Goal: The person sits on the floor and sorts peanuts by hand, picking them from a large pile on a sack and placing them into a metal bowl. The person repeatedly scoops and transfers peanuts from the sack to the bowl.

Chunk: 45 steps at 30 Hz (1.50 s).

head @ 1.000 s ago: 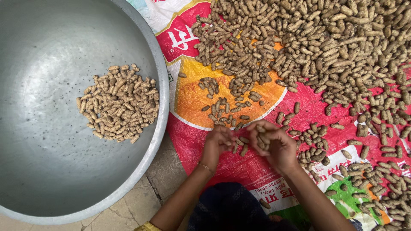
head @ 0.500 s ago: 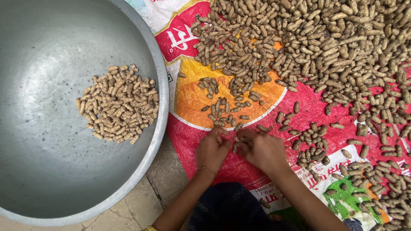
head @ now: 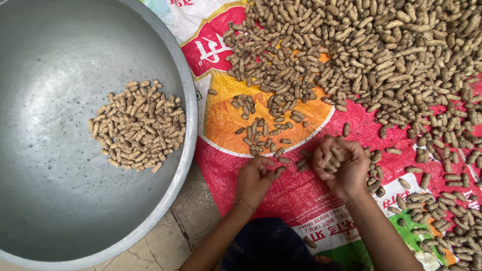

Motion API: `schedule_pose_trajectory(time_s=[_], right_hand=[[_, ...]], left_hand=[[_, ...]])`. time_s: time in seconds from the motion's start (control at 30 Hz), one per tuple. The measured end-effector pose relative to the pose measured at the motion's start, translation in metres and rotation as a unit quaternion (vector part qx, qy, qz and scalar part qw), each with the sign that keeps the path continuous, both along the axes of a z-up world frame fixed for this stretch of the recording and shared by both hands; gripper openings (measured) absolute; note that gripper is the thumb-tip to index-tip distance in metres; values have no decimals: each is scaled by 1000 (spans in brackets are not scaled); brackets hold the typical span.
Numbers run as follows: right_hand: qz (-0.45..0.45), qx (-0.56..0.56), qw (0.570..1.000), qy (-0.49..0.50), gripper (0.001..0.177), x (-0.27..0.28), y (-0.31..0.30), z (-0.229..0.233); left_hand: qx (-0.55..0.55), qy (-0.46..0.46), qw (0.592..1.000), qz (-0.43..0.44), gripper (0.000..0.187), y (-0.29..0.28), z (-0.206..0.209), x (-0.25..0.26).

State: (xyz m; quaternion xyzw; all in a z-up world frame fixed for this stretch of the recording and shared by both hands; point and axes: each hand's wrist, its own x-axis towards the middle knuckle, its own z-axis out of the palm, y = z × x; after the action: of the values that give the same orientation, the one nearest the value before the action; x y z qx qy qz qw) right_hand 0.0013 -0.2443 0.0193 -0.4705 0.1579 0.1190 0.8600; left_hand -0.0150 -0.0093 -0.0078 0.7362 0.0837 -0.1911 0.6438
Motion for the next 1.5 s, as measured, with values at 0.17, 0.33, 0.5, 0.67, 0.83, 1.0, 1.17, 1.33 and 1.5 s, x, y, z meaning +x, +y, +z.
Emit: schedule_pose_trajectory(time_s=[0.17,0.33,0.5,0.67,0.83,1.0,1.17,1.33,1.5], right_hand=[[57,-209,976,36,25,6,-8,10],[198,-635,745,-53,23,-1,14,22],[209,-616,759,-32,23,1,21,20],[79,-443,893,-4,29,6,24,24],[257,-679,688,-6,32,10,50,45],[321,-775,495,-224,43,14,70,31],[313,-603,734,-8,21,21,67,15],[119,-86,988,-38,26,15,41,3],[114,-174,978,12,41,30,46,3]], left_hand=[[53,-11,998,-36,10,-2,6,1],[56,-12,998,-32,12,-2,11,2],[37,-11,999,-27,10,-2,8,1],[10,11,1000,-11,11,3,1,2],[12,10,1000,3,17,3,-2,1],[10,15,1000,10,20,4,4,5],[51,1,999,9,21,10,8,4],[-23,-26,999,5,18,4,0,4],[7,-51,998,-33,11,-4,7,2]])
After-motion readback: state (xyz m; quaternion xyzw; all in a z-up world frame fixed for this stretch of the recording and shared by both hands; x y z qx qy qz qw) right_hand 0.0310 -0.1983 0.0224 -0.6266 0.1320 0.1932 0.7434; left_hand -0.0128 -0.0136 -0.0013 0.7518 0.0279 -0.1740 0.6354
